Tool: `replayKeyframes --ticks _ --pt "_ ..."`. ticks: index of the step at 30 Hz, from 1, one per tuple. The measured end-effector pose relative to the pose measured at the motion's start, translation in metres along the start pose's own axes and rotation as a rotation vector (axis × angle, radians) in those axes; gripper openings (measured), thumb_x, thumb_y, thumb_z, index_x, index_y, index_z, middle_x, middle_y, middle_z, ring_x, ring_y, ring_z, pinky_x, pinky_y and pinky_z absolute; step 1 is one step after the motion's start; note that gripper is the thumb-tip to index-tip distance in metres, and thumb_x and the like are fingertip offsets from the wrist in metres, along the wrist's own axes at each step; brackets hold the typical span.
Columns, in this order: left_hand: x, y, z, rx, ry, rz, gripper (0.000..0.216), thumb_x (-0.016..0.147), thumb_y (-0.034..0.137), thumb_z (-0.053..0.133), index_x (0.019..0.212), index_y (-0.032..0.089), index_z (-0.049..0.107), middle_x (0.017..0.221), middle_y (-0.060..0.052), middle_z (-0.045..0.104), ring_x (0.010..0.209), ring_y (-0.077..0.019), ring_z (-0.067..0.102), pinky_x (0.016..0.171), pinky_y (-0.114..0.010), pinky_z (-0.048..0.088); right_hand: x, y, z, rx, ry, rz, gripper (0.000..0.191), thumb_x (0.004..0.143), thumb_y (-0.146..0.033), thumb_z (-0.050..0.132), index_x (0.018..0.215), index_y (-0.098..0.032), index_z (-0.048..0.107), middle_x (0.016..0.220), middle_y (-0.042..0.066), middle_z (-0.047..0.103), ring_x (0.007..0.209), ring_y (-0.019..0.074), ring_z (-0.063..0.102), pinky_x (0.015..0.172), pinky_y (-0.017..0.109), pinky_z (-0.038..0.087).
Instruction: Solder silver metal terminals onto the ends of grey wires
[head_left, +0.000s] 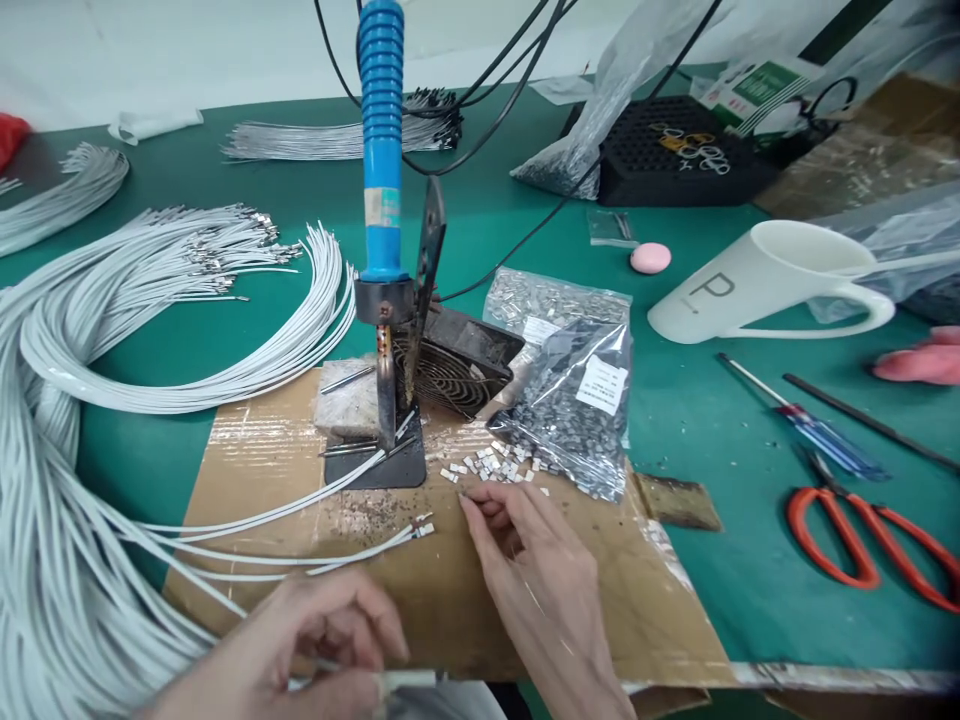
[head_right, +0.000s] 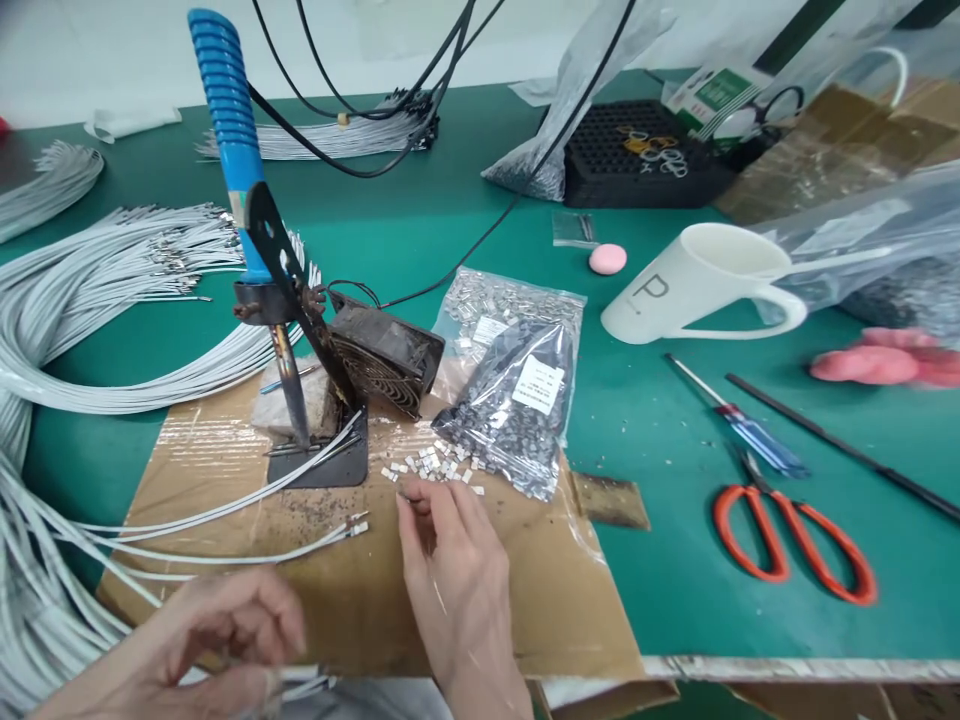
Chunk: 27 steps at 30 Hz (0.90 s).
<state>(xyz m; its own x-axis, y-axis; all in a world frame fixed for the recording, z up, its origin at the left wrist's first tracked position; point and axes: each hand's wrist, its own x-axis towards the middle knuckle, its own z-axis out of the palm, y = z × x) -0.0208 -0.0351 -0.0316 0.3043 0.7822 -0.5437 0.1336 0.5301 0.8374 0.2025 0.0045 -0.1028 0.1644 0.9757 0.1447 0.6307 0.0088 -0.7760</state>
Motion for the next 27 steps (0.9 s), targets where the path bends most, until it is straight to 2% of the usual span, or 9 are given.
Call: replayKeyframes --ticks 3,5,8,10,13,16,20,27 --pt "0.017 -0.002 0.006 -0.145 0.001 -0.052 0.045 0.084 0.064 0.079 0.092 0.019 0.078 0.066 0.001 0.063 0.052 -0.0071 0.041 0.052 -0.020 0.031 -0.010 -0.003 -0.006 0.017 0.032 0.038 0.019 0.097 -0.037 0.063 0.088 -0.024 0.073 0.074 0.001 0.071 0.057 0.0165 0.066 0.059 0.027 0.057" --pt "0.026 -0.004 0.005 -0.193 0.038 -0.068 0.048 0.085 0.066 0.079 0.088 0.018 0.074 0.063 0.004 0.058 0.046 -0.0049 0.034 0.046 -0.019 0.023 -0.017 -0.009 -0.008 0.102 0.037 0.158 0.017 0.098 -0.039 0.065 0.094 -0.024 0.072 0.073 0.000 0.073 0.055 0.0156 0.067 0.056 0.025 0.057" --pt "0.031 -0.004 0.005 -0.238 0.097 -0.058 0.047 0.085 0.063 0.080 0.085 0.017 0.071 0.062 0.004 0.056 0.047 -0.0061 0.040 0.044 -0.019 0.025 -0.024 -0.024 -0.009 0.371 -0.021 0.402 0.020 0.094 -0.043 0.070 0.097 -0.024 0.074 0.073 -0.001 0.073 0.057 0.0145 0.068 0.053 0.021 0.056" --pt "0.031 -0.002 0.006 -0.246 0.123 -0.037 0.044 0.086 0.059 0.081 0.083 0.016 0.071 0.063 0.003 0.056 0.049 -0.0062 0.041 0.046 -0.019 0.025 -0.024 -0.035 -0.010 0.526 -0.083 0.464 0.019 0.089 -0.042 0.075 0.091 -0.024 0.080 0.067 -0.002 0.070 0.055 0.0130 0.065 0.051 0.019 0.053" --pt "0.030 0.003 0.009 -0.267 0.141 -0.032 0.042 0.086 0.057 0.083 0.083 0.016 0.072 0.063 0.005 0.054 0.049 -0.0045 0.029 0.047 -0.020 0.018 -0.020 -0.049 -0.012 0.672 -0.174 0.438 0.012 0.084 -0.035 0.081 0.080 -0.025 0.086 0.059 -0.003 0.064 0.050 0.0107 0.060 0.050 0.018 0.049" --pt "0.030 0.007 0.012 -0.285 0.142 -0.056 0.048 0.081 0.062 0.084 0.080 0.015 0.072 0.062 0.004 0.053 0.051 -0.0054 0.024 0.048 -0.022 0.014 -0.016 -0.056 -0.013 0.756 -0.233 0.421 0.009 0.082 -0.032 0.082 0.079 -0.028 0.089 0.061 -0.002 0.065 0.049 0.0093 0.057 0.048 0.017 0.047" --pt "0.033 0.008 0.015 -0.305 0.145 -0.071 0.054 0.078 0.066 0.085 0.073 0.015 0.069 0.062 0.003 0.054 0.052 -0.0064 0.025 0.050 -0.024 0.015 -0.015 -0.058 -0.011 0.770 -0.269 0.378 0.010 0.084 -0.030 0.080 0.085 -0.032 0.090 0.061 -0.003 0.064 0.051 0.0085 0.057 0.051 0.016 0.047" --pt "0.034 0.008 0.017 -0.326 0.167 -0.043 0.048 0.081 0.058 0.087 0.074 0.016 0.064 0.060 0.007 0.049 0.055 -0.0081 0.024 0.053 -0.023 0.019 -0.017 -0.056 -0.011 0.741 -0.281 0.329 0.011 0.085 -0.030 0.080 0.088 -0.030 0.091 0.060 -0.002 0.062 0.050 0.0097 0.057 0.049 0.018 0.046"
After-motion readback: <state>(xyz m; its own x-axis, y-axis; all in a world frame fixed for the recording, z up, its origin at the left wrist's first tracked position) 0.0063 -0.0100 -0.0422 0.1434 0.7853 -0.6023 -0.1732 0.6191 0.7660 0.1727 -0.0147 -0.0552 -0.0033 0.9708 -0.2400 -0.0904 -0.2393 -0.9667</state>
